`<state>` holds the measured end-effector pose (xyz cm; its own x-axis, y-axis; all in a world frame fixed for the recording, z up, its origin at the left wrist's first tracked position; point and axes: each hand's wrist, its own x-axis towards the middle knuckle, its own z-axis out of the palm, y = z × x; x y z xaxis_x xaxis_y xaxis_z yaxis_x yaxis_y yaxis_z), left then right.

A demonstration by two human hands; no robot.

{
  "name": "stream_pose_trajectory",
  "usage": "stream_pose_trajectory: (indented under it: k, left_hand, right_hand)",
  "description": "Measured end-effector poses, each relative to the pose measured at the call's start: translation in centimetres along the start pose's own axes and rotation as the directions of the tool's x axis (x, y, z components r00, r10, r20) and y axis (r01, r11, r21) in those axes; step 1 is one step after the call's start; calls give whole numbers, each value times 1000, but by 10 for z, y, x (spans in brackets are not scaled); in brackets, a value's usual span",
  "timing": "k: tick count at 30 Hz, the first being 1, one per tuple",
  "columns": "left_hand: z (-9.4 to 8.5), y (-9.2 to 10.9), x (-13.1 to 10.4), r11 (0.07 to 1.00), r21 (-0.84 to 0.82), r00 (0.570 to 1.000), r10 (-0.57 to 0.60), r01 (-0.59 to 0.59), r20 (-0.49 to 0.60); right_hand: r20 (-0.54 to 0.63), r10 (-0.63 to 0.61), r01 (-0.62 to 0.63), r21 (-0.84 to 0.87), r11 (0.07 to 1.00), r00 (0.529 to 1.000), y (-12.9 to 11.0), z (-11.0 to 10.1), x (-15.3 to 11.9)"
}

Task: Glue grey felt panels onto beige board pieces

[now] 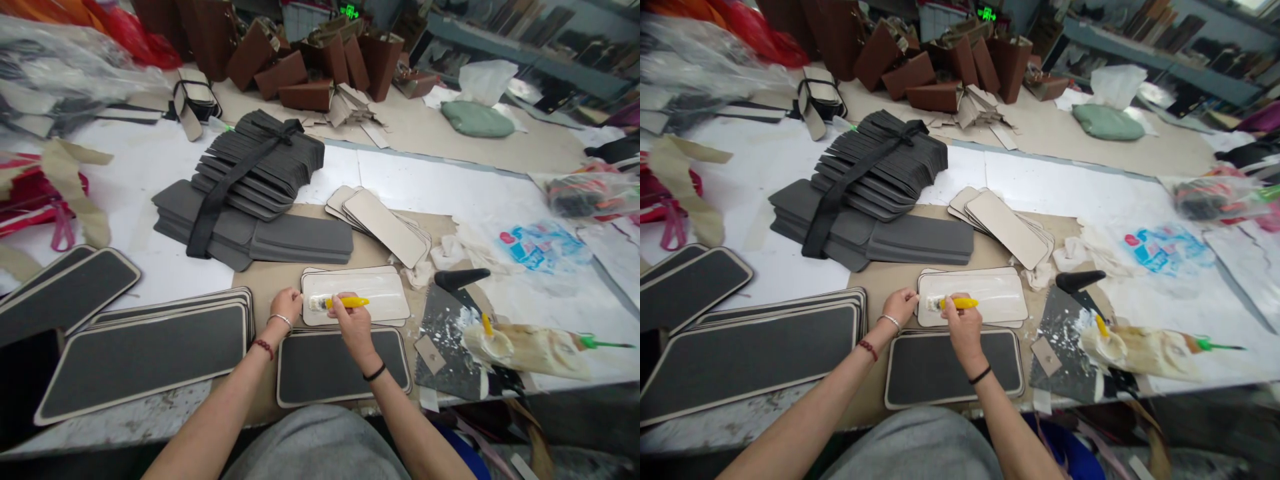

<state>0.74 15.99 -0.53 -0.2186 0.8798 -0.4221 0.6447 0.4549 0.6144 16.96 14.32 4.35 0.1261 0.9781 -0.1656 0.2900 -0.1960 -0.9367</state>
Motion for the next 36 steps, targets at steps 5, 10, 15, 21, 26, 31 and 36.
stream_pose_trajectory:
  k: [5, 10, 15, 21, 26, 31, 36]
  left_hand:
    - [0, 0, 0, 1000, 1, 1000, -3, 3, 9]
    - [1, 0, 0, 1000, -2, 1000, -2, 2, 14]
    - [-1, 1, -1, 1000, 9, 1000, 7, -7, 9]
    - [-1, 2, -1, 1000, 11, 1000, 24, -24, 9]
    - [-2, 3, -1, 1000, 3, 1000, 25, -25, 3]
    - [-3, 4, -2, 1000, 13, 1000, 21, -21, 2]
    - [-6, 7, -2, 1000, 14, 1000, 11, -12, 17]
  right_hand:
    - [-119, -3, -8, -96, 995, 993, 9, -19, -1]
    - [-56, -58, 45, -213, 976, 997, 15, -39, -17]
    - [-239, -115, -4, -444, 896, 964, 33, -88, -7]
    - [-351, -190, -93, -652, 752, 917, 45, -155, 10]
    - [-390, -208, -66, -584, 809, 897, 27, -140, 26]
    - [-303, -50, -62, -350, 935, 952, 23, -112, 62]
    - [-443, -101, -155, -505, 849, 891, 33, -147, 75]
